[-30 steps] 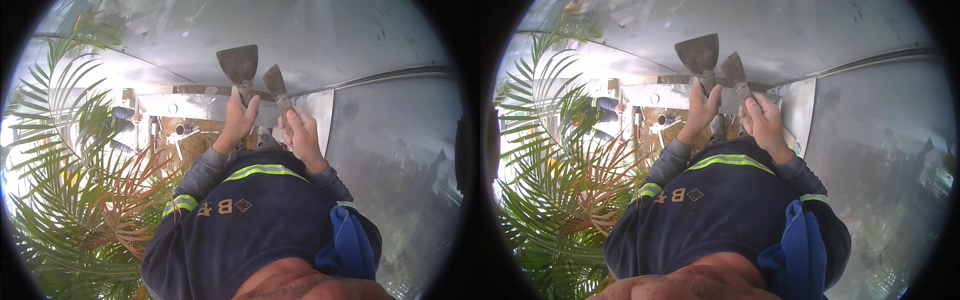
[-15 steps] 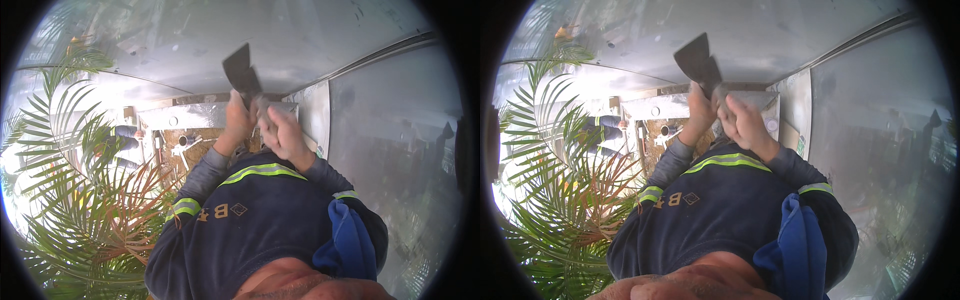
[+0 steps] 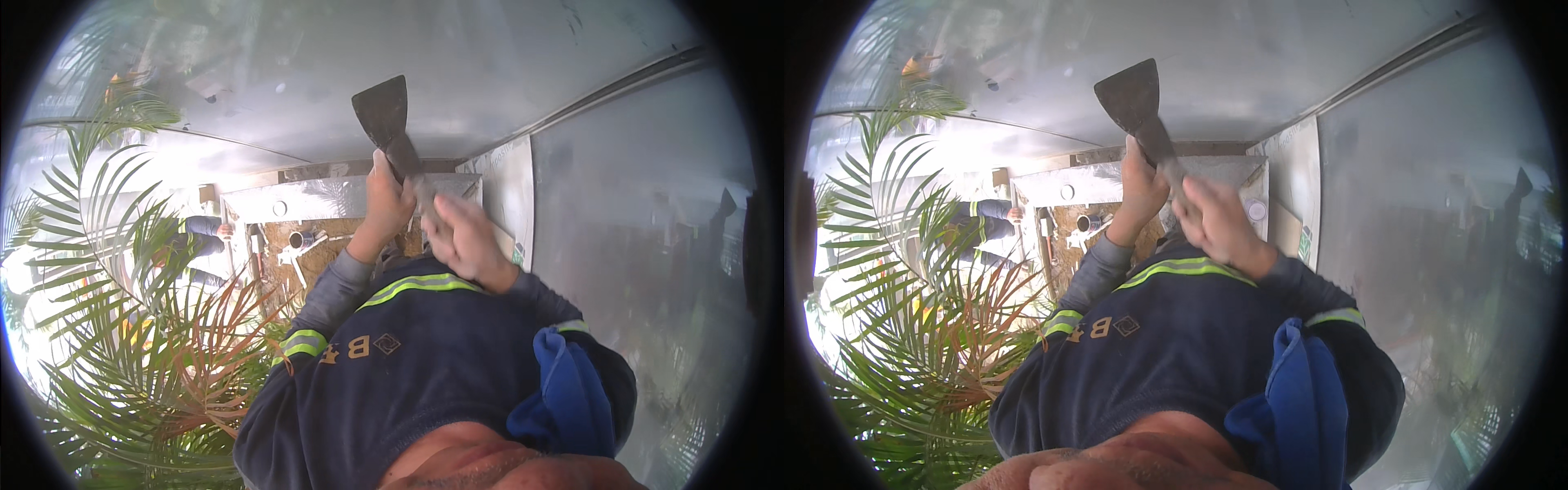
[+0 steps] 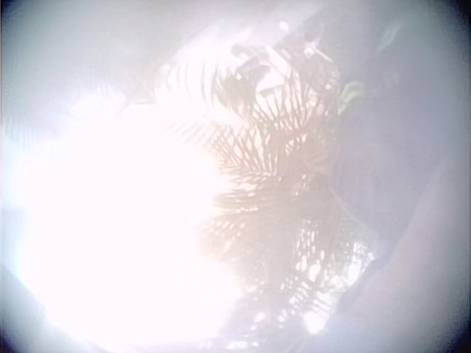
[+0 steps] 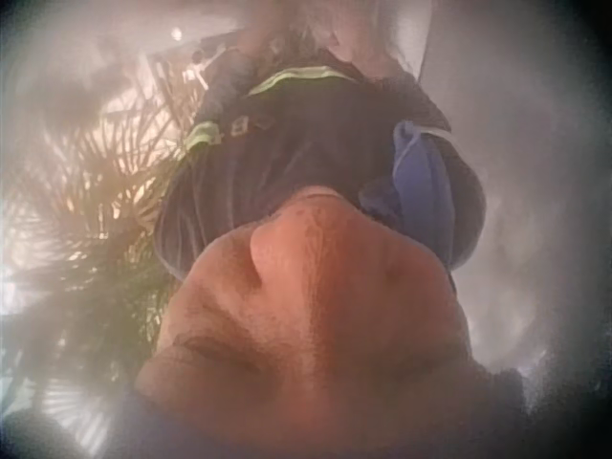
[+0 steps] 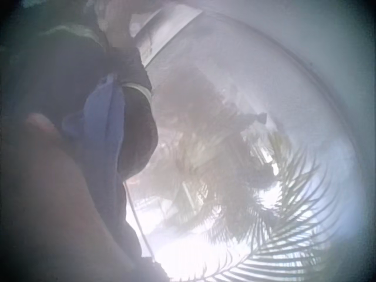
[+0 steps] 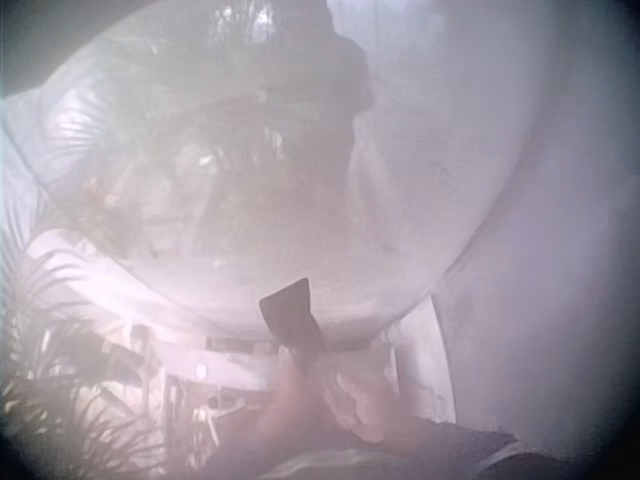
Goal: The person measures and marks a curved wall section using a tape measure and marker, then positions and adjusts large rectangular tiles along the curve. They use a trowel to apply adhesive and a level to check alignment while other workers are visible nearby.
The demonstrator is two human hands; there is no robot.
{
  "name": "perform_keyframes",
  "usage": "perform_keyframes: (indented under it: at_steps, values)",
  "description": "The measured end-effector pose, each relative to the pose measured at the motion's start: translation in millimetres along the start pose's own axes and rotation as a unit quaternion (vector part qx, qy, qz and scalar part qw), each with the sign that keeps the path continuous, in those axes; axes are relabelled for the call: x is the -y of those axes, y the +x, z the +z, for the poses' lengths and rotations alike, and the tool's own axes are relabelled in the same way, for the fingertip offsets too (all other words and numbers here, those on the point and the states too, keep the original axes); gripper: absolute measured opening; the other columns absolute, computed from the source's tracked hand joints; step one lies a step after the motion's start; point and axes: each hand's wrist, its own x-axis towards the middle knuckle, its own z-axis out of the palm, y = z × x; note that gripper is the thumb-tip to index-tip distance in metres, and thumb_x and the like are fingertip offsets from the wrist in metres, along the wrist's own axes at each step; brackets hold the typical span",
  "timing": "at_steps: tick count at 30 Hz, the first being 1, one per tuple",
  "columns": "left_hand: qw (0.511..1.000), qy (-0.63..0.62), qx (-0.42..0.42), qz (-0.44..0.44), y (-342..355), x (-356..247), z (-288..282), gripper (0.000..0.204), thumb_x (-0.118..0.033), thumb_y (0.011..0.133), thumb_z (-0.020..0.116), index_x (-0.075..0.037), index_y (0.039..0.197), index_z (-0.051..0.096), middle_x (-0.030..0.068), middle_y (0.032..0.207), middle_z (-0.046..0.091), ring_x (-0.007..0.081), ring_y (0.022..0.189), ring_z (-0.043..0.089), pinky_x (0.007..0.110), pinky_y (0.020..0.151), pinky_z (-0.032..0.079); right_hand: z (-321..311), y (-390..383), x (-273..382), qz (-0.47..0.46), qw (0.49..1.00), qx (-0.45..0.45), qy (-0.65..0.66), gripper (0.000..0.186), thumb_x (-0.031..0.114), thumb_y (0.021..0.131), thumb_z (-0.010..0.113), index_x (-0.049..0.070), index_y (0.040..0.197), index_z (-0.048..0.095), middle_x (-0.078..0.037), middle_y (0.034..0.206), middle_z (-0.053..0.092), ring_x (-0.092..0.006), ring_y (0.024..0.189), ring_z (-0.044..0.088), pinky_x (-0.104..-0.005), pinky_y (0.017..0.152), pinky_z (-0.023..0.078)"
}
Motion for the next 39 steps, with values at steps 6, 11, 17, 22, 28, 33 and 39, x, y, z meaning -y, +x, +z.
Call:
perform_keyframes:
  at_steps: [6,11,17,22,28,33,39]
  values:
    - [0.997,0.076,0.031,0.013,-3,1,4,0.035,-0.003,0.089,0.065,0.003,0.118,0.047,0.0288,0.096,0.065,0.0513,0.087,0.064,0.051,0.071,0.051,-23,36,29,-0.062,0.998,-0.005,0.021,0.034,0.033,0.109,0.049,0.000,0.113,0.057,-0.002,0.082,0.059,-0.0067,0.042,0.041,-0.0218,0.038,0.032]
    - [0.996,0.077,0.028,0.035,6,6,-3,0.036,-0.007,0.090,0.067,0.003,0.119,0.048,0.0259,0.094,0.067,0.0475,0.085,0.067,0.049,0.072,0.052,-12,23,7,-0.068,0.994,0.005,-0.083,0.029,0.027,0.109,0.048,0.000,0.108,0.058,-0.005,0.080,0.059,-0.0063,0.044,0.041,-0.0233,0.039,0.030]
    - [0.992,0.104,0.073,-0.004,5,14,-2,0.038,0.000,0.089,0.061,0.004,0.123,0.044,0.0314,0.098,0.064,0.0543,0.093,0.062,0.053,0.076,0.052,-5,17,-4,-0.051,0.993,0.011,-0.108,0.030,0.030,0.110,0.047,0.002,0.104,0.057,-0.003,0.078,0.057,-0.0042,0.045,0.040,-0.0210,0.040,0.031]
    - [0.993,0.102,0.056,0.001,1,30,-4,0.044,0.000,0.089,0.062,0.003,0.129,0.043,0.0316,0.102,0.065,0.0543,0.094,0.063,0.054,0.076,0.052,-9,38,14,-0.080,0.990,0.019,-0.118,0.031,0.032,0.108,0.049,0.004,0.098,0.059,0.000,0.078,0.057,-0.0036,0.045,0.040,-0.0211,0.039,0.029]
    - [0.994,0.087,0.070,-0.005,-5,25,3,0.044,-0.002,0.090,0.062,0.003,0.129,0.043,0.0315,0.103,0.066,0.0534,0.094,0.064,0.054,0.076,0.052,-13,44,18,-0.082,0.993,0.012,-0.081,0.031,0.034,0.106,0.052,0.005,0.096,0.058,-0.002,0.078,0.059,-0.0040,0.044,0.041,-0.0220,0.039,0.031]
    - [0.988,0.131,0.067,-0.039,-5,31,1,0.041,-0.002,0.090,0.063,0.003,0.127,0.045,0.0306,0.101,0.066,0.0524,0.093,0.064,0.052,0.075,0.052,-9,35,9,-0.053,0.997,0.010,-0.063,0.030,0.033,0.107,0.052,0.005,0.099,0.059,-0.004,0.080,0.061,-0.0051,0.043,0.041,-0.0217,0.038,0.031]
    - [0.995,0.092,0.023,0.020,0,28,4,0.034,-0.008,0.091,0.066,0.002,0.117,0.048,0.0252,0.082,0.065,0.0468,0.074,0.065,0.049,0.064,0.050,-25,58,18,-0.054,0.997,-0.004,-0.049,0.031,0.031,0.108,0.050,0.003,0.105,0.060,-0.004,0.081,0.060,-0.0063,0.042,0.040,-0.0225,0.038,0.030]
